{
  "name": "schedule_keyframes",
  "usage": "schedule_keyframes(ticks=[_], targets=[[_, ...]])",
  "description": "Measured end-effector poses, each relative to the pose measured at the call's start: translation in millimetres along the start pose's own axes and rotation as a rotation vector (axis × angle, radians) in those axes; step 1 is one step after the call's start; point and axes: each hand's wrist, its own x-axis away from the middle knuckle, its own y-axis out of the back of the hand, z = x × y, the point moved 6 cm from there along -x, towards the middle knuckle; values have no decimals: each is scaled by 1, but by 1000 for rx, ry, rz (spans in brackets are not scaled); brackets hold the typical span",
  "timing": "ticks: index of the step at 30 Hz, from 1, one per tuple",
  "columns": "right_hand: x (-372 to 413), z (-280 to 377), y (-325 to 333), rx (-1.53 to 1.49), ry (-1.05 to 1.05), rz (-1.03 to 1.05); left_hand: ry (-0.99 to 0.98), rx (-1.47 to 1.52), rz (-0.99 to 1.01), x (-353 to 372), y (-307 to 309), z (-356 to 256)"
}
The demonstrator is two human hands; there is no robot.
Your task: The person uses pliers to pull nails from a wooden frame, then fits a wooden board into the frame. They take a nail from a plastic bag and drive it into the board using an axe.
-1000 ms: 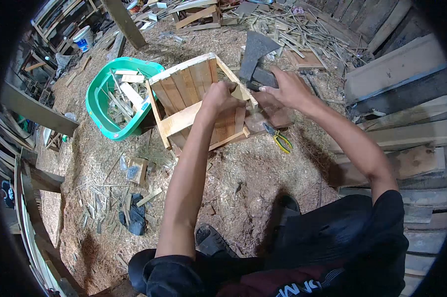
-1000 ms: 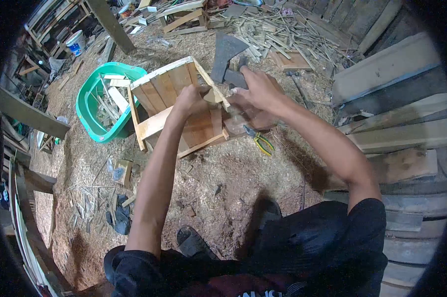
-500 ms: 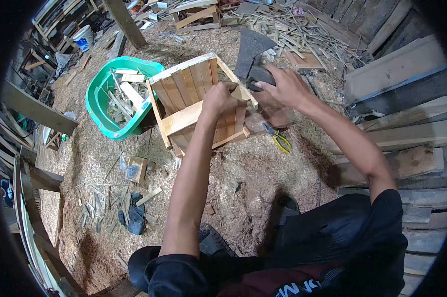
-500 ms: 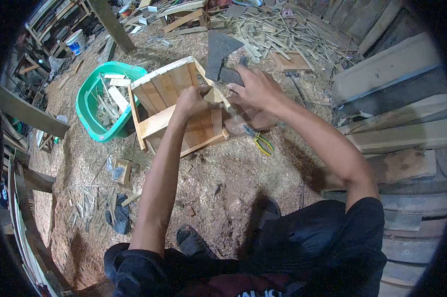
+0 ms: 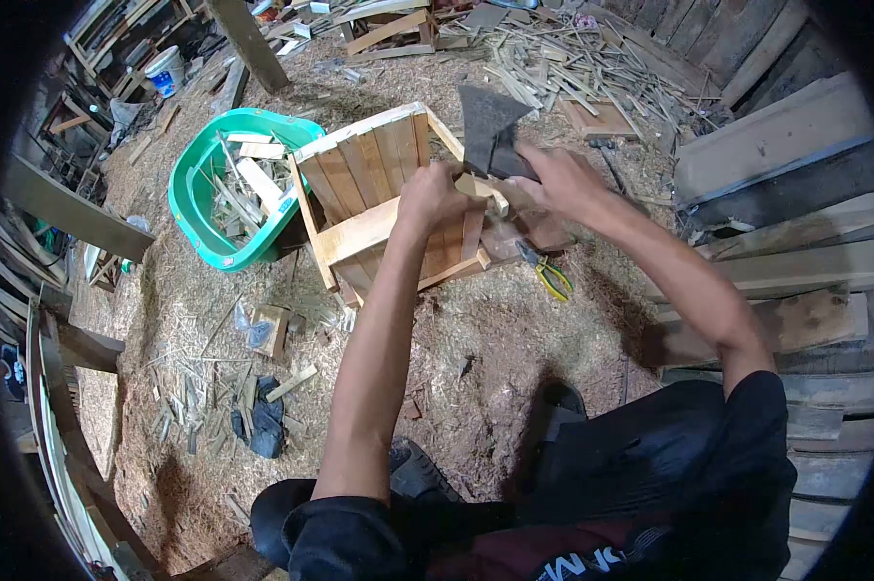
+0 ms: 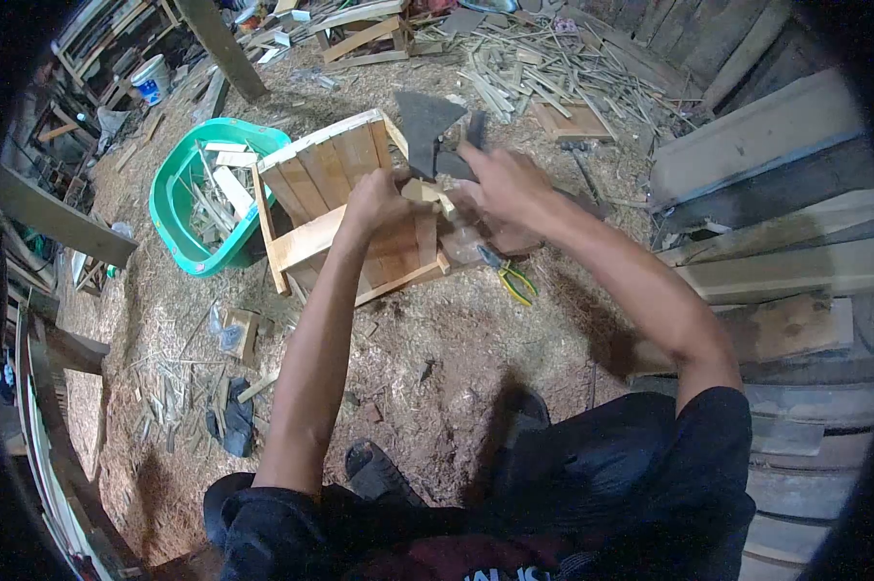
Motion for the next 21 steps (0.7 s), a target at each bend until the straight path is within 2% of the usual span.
schedule_keyframes(ticks=[8, 11, 14, 18, 19, 21], targets=[[-12, 0, 20, -92, -10, -124, -22, 4, -41, -3, -5, 4], [-4, -11, -17, 103, 31, -24, -20, 5, -16, -2, -3, 3], [-5, -11, -6, -34, -30, 47, -3, 5, -3, 0, -3, 1], [-18, -12, 21, -98, -16, -129, -8, 19, -46, 1, -3, 3], [-16, -4, 32, 17, 6, -201, -5, 19, -44, 1, -2, 1], [-16, -2, 26, -47, -16, -144, -29, 38, -57, -2, -4, 4]])
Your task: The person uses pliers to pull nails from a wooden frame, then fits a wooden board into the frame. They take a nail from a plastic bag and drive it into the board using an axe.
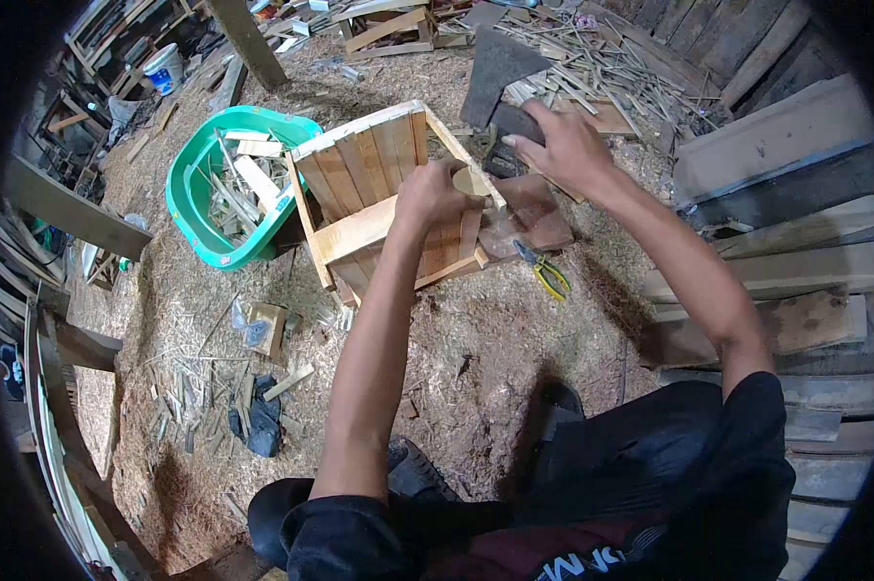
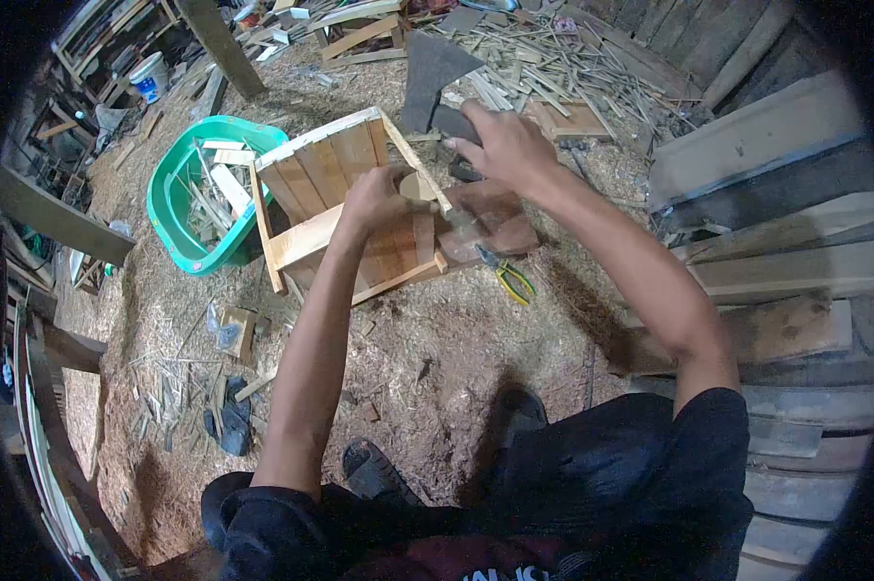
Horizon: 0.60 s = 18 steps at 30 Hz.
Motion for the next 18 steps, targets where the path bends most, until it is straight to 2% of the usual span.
schedule_keyframes(ticks=[1, 4, 10, 13, 16, 18], targets=[[1, -1, -3, -32, -14, 27, -12, 7, -7, -1, -2, 2], [13, -2, -26, 112, 126, 143, 35, -9, -91, -1, -3, 7], [-4, -3, 0, -67, 70, -4, 32, 11, 9, 1, -2, 3], [-1, 3, 2, -107, -62, 29, 27, 9, 18, 0, -2, 2], [11, -10, -34, 52, 220, 96, 17, 36, 38, -2, -4, 4], [8, -17, -33, 63, 100, 128, 36, -4, 27, -1, -3, 4]])
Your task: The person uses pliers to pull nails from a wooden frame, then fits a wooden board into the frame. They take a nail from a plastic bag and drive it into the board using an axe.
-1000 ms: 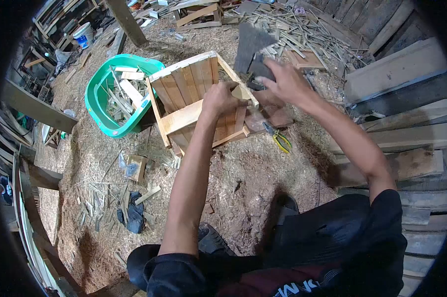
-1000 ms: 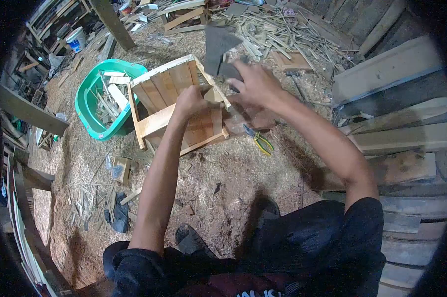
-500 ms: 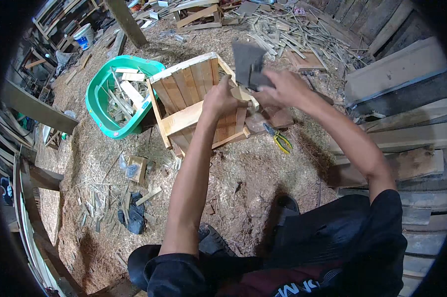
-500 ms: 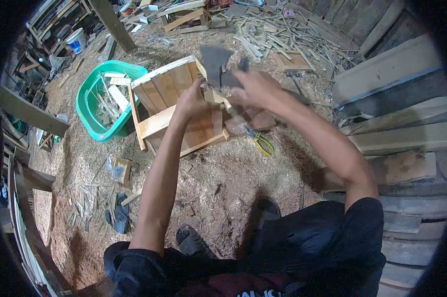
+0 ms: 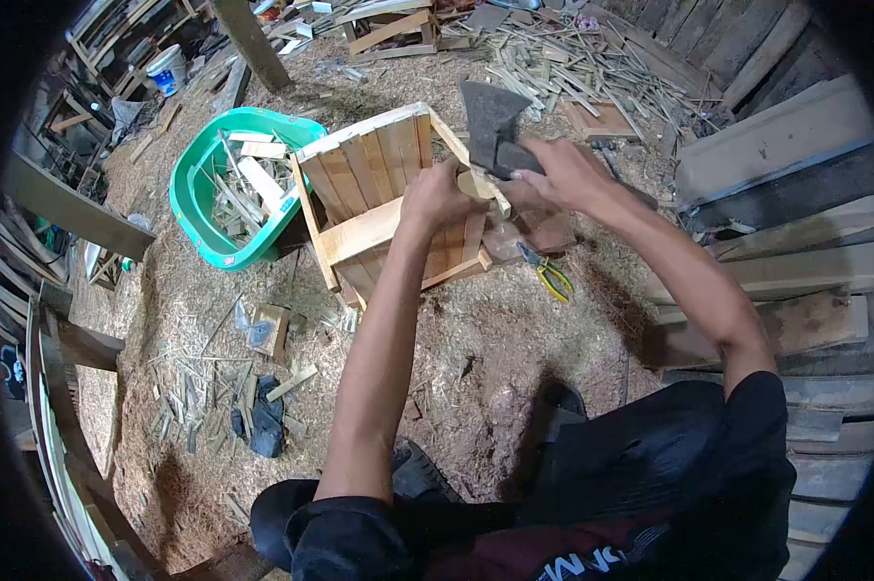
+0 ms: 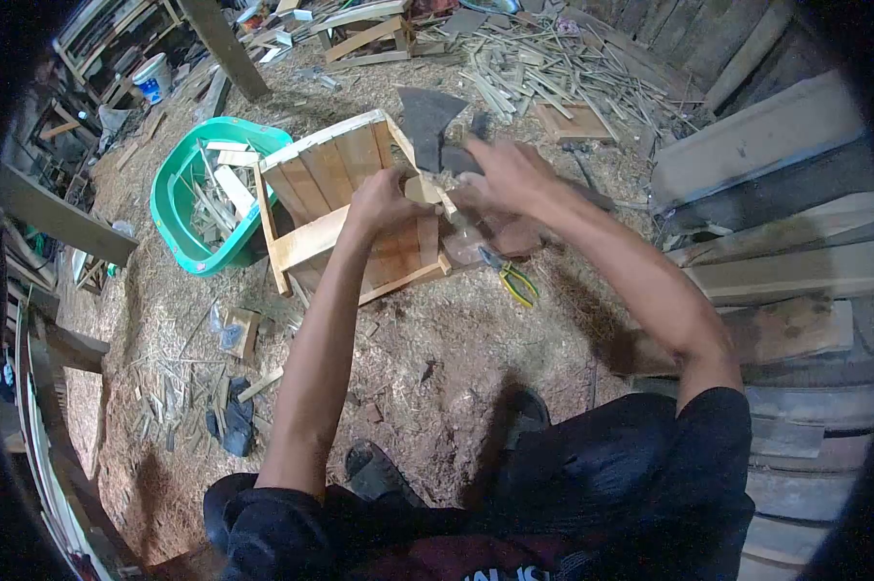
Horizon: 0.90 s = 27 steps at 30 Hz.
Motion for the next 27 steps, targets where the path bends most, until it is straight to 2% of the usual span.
schedule_keyframes(ticks=[2, 5, 9, 12, 16, 19, 22, 25, 27], targets=[[-1, 6, 21, -43, -57, -30, 8, -16, -5, 1, 2, -4], [-7, 5, 33, -154, -64, -247, 9, -22, -10, 3, 3, -3], [-1, 5, 14, -162, -36, -169, -13, -17, -13, -1, 1, -1], [6, 9, 4, -53, -71, 65, -22, -24, -21, 0, 2, -3], [-7, 1, 24, -188, -115, -92, -31, -31, -45, 2, 3, -3], [-7, 10, 39, -82, -96, -205, 8, -23, -19, 1, 2, -2], [1, 4, -1, -109, -67, -18, -11, -18, 1, 0, 2, -3], [8, 13, -4, -62, 2, 26, -49, 45, 4, -1, 0, -3], [1, 11, 6, -90, -61, -20, -20, 3, 4, -2, -1, 0]])
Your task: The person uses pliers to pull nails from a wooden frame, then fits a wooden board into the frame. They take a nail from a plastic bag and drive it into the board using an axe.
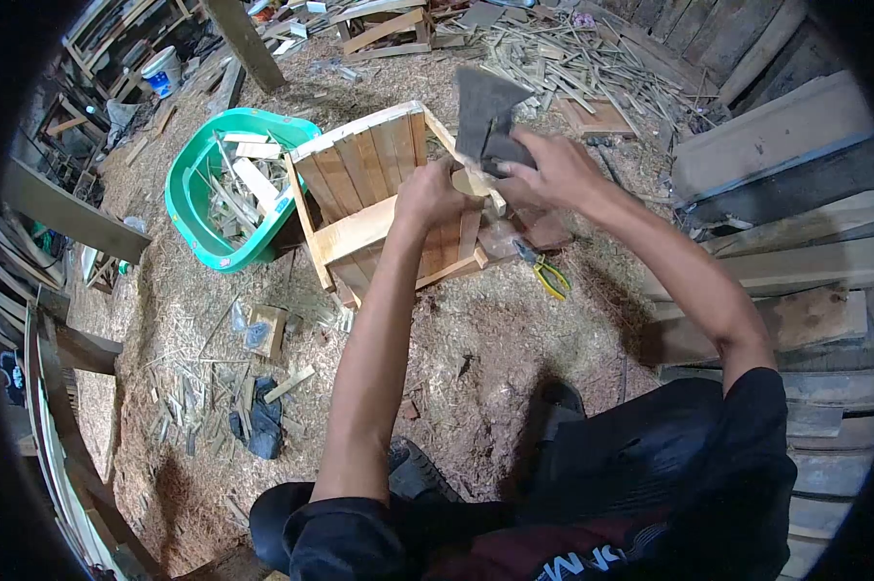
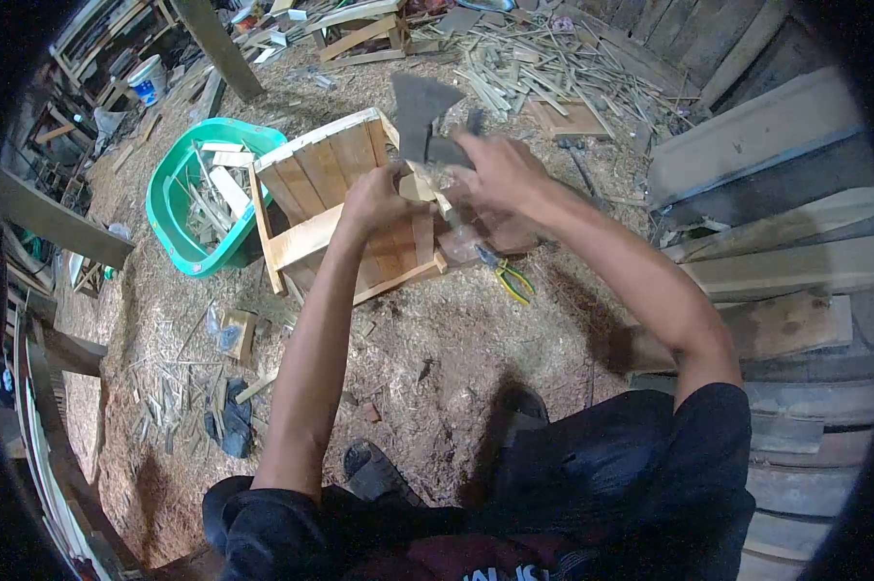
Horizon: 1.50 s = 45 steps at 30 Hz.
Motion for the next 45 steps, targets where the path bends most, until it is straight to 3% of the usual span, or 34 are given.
schedule_keyframes(ticks=[5, 8, 15, 19, 22, 23, 27, 30, 34, 37, 40, 44, 45], targets=[[-4, 0, 14, -68, -73, -141, 1, -26, -27, 0, 0, 1], [8, -6, -15, 135, -1, 76, 12, -16, -10, 0, 0, 1], [-8, -6, 19, -35, -83, -128, 9, -31, -22, 3, 0, 0], [1, -4, 6, -21, -2, -153, 3, -36, -27, 3, 3, -3], [5, -4, -14, 96, 53, 117, 10, 10, 13, 1, 1, -2], [1, -12, -14, 63, -60, 178, 13, -9, 4, 1, 1, -2], [-6, -1, 20, -93, -44, -55, 19, -26, -12, 2, 1, -2], [-3, -1, 13, -50, -70, -92, 18, -24, -3, 0, 1, 0], [8, -4, -12, 67, 83, 37, -22, 14, 18, 0, -2, -1], [2, 0, 11, 15, -100, 57, -29, -18, -17, 0, 0, -1], [-4, -1, 22, -81, -1, -212, 14, -40, -45, 1, 0, 2], [2, -13, -12, 15, 11, 23, -19, -1, -22, -1, 0, 0], [6, -6, -16, 194, 88, 99, -14, 6, -12, 0, 1, 0]])
